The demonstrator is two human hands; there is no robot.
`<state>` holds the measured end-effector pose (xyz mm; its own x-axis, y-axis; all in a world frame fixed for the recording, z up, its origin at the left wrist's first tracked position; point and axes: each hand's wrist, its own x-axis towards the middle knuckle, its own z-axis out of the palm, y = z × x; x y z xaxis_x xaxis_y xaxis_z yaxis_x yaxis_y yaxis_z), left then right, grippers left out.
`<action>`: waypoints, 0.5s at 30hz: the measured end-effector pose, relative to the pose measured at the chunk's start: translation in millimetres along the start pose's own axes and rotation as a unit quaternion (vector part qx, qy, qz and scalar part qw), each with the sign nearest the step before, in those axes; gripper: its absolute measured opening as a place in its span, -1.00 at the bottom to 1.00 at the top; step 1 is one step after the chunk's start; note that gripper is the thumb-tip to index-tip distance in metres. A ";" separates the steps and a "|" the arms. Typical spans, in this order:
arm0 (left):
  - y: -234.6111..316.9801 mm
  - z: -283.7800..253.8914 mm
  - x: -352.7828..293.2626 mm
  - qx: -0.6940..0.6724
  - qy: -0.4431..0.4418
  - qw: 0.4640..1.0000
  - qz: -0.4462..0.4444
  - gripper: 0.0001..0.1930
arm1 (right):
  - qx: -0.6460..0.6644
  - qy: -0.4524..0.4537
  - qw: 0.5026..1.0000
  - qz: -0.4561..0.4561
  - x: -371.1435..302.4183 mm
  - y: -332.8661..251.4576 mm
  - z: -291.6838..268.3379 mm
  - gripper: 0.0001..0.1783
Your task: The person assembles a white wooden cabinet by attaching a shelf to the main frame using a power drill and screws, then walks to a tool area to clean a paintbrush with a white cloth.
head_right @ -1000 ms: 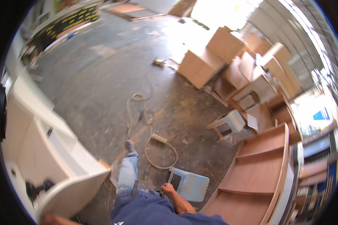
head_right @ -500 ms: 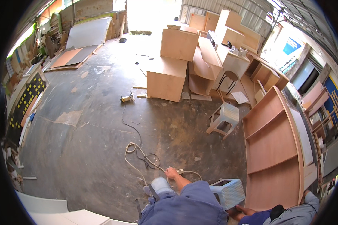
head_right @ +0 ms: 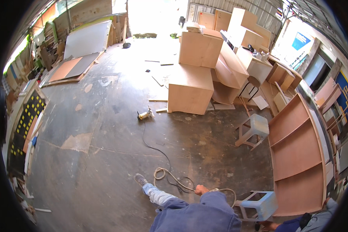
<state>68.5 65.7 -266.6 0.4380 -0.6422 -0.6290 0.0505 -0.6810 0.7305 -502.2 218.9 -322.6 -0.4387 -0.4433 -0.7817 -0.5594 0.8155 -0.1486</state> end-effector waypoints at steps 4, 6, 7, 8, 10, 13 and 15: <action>35.7 -25.7 56.5 -0.036 0.039 0.996 -0.075 -0.68 | 0.010 0.014 1.000 -0.009 54.6 -159.1 -44.0 -0.61; 53.3 -43.5 75.9 -0.062 0.059 0.992 -0.089 -0.68 | 0.032 0.017 0.999 -0.038 74.0 -252.4 -77.0 -0.62; 57.7 -57.7 85.6 -0.089 0.075 0.989 -0.088 -0.68 | 0.064 0.033 0.996 -0.057 83.7 -308.9 -93.6 -0.64; 59.9 -70.7 98.1 -0.117 0.080 0.987 -0.074 -0.68 | 0.043 0.024 0.996 -0.080 91.2 -363.4 -109.9 -0.64; 69.1 -85.5 121.7 -0.181 0.097 0.978 -0.029 -0.68 | 0.046 0.076 0.965 -0.248 105.5 -463.8 -142.2 -0.65; 154.3 -25.4 130.5 -0.216 0.167 0.962 0.005 -0.59 | 0.058 0.054 0.945 -0.316 139.9 -593.4 -177.8 -0.65; 175.1 -23.8 151.5 -0.108 0.108 0.986 -0.063 -0.56 | 0.093 0.029 0.927 -0.363 158.1 -667.9 -183.7 -0.66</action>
<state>165.0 -142.5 -227.7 0.5955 -0.4510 -0.6648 0.2963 -0.6458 0.7036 -327.1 -464.2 -235.7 -0.0333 -0.9153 -0.4015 -0.5939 0.3412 -0.7286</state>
